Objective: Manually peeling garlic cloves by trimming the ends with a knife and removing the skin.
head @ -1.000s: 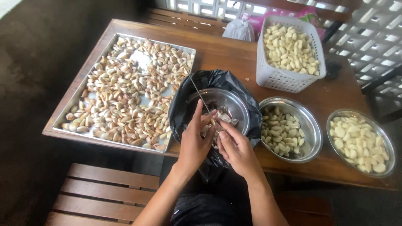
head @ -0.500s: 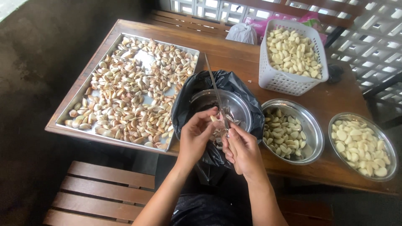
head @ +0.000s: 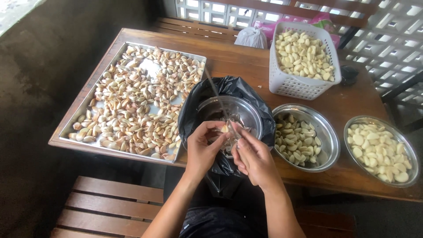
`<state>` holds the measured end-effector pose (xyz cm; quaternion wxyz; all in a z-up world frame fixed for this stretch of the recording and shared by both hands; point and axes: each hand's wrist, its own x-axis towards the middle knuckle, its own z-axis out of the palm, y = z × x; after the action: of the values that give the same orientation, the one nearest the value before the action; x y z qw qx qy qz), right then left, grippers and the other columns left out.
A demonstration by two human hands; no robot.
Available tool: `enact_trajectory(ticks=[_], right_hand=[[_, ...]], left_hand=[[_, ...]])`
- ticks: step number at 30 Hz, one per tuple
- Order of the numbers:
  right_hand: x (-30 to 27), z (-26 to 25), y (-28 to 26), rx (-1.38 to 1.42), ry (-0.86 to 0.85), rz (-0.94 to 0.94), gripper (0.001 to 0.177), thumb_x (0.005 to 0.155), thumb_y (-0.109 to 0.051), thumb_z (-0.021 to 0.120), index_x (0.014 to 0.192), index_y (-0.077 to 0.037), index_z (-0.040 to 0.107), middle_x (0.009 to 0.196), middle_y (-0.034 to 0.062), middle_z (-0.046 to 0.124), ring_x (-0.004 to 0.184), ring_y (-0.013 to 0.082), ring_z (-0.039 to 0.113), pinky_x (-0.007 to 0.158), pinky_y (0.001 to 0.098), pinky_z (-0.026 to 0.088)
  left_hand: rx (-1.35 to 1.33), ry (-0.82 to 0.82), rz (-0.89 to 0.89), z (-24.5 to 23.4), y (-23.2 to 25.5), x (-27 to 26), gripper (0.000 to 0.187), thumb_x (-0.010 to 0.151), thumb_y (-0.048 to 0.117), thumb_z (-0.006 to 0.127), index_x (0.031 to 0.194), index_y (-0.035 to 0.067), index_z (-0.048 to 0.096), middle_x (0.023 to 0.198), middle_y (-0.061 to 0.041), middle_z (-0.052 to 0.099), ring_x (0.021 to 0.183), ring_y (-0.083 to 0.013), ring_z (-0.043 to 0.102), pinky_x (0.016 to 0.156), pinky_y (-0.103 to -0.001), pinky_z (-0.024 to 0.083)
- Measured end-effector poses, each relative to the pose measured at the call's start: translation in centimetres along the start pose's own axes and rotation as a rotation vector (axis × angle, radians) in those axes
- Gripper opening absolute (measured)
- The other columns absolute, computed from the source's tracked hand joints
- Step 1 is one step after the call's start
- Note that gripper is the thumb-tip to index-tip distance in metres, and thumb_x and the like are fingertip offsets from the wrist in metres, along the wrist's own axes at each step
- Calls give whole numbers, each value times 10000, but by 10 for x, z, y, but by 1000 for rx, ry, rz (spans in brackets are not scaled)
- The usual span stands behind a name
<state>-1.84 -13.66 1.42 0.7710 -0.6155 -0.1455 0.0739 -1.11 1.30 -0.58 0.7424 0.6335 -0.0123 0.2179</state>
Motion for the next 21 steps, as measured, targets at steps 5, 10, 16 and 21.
enact_trajectory(ticks=[5, 10, 16, 21], right_hand=[[1, 2, 1, -24, -49, -17, 473, 1032, -148, 475, 1467, 35, 502, 651, 157, 562, 442, 124, 467, 313, 201, 410], [2, -4, 7, -84, -64, -20, 460, 1032, -159, 483, 1444, 37, 534, 647, 154, 571, 441, 121, 483, 314, 200, 423], [2, -3, 6, -107, -39, -43, 442, 1031, -141, 488, 1430, 40, 547, 640, 159, 575, 448, 125, 480, 311, 201, 426], [4, 1, 13, -132, -8, -66, 436, 1042, -135, 461, 1431, 39, 549, 647, 152, 573, 455, 124, 484, 317, 199, 430]], left_hand=[[39, -5, 37, 1, 2, -1, 301, 745, 20, 893, 1018, -14, 770, 957, -161, 774, 844, -268, 765, 774, -368, 631], [111, -11, 89, -3, 7, -3, 269, 766, -9, 867, 1018, -9, 774, 968, -178, 775, 871, -317, 771, 794, -395, 626], [172, -15, 145, -4, 13, -2, 260, 781, -17, 852, 1031, 4, 783, 965, -183, 779, 874, -350, 778, 784, -401, 626], [181, 7, 139, -1, 13, -2, 265, 792, -15, 844, 1048, 7, 780, 960, -179, 784, 911, -342, 776, 798, -391, 626]])
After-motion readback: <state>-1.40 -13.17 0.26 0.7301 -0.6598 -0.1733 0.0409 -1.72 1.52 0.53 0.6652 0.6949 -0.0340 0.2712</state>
